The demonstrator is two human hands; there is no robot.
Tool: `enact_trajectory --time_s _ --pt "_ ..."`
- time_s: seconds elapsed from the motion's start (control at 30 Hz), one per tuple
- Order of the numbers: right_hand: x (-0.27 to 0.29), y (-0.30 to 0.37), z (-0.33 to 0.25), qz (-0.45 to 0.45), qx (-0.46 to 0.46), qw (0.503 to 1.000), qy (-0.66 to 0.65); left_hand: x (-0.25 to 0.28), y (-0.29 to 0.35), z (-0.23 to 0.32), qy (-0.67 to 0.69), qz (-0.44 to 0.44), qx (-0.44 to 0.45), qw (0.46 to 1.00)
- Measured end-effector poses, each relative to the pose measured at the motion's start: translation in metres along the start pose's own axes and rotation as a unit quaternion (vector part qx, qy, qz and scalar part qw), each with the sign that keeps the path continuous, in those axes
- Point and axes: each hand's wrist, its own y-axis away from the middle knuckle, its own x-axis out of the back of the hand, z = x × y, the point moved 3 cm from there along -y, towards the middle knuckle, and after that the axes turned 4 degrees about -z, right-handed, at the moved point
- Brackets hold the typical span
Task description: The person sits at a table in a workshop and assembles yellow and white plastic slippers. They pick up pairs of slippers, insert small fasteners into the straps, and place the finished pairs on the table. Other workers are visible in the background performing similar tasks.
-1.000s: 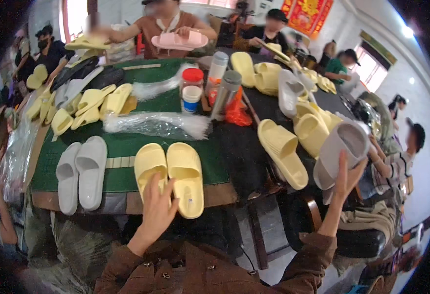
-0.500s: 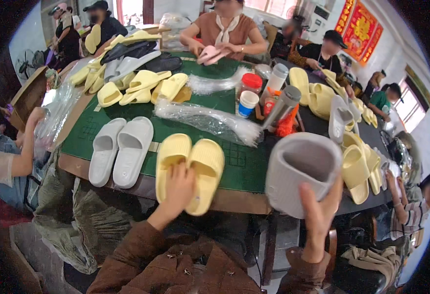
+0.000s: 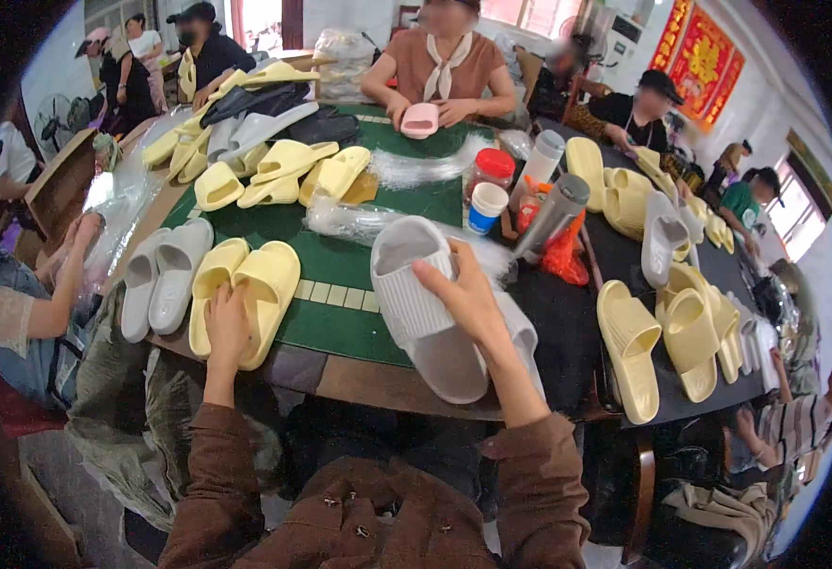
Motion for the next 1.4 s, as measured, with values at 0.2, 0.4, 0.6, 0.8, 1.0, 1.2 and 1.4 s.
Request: enact_trajectory --time_s 0.2,0.4,0.6,0.8,1.0,1.2,1.4 --pt "-0.012 -0.028 0.067 -0.002 -0.170 0.978 -0.120 0.023 0.018 0.059 0.137 0.153 -0.067 0.976" --pt "-0.025 -0.020 0.092 -0.030 0.036 0.992 0.121 0.018 0.044 0.147 0.413 -0.009 -0.151 0.898" --pt "0.018 0.026 0.049 -0.036 0.123 0.960 0.247 0.011 0.058 0.187 0.278 -0.064 -0.234 0.929" --pt "0.059 0.066 0.084 -0.186 0.056 0.940 0.282 -0.004 0.050 0.182 0.288 0.013 -0.265 0.920" --pt "0.072 0.082 0.081 -0.108 0.044 0.911 0.396 0.001 0.048 0.161 0.318 -0.005 -0.239 0.918" --pt "0.056 0.093 0.105 0.029 -0.020 0.925 0.379 0.011 0.046 0.133 0.392 -0.064 -0.181 0.900" --pt "0.006 0.086 0.095 0.068 -0.026 0.927 0.368 0.007 0.051 0.148 0.429 -0.044 -0.169 0.886"
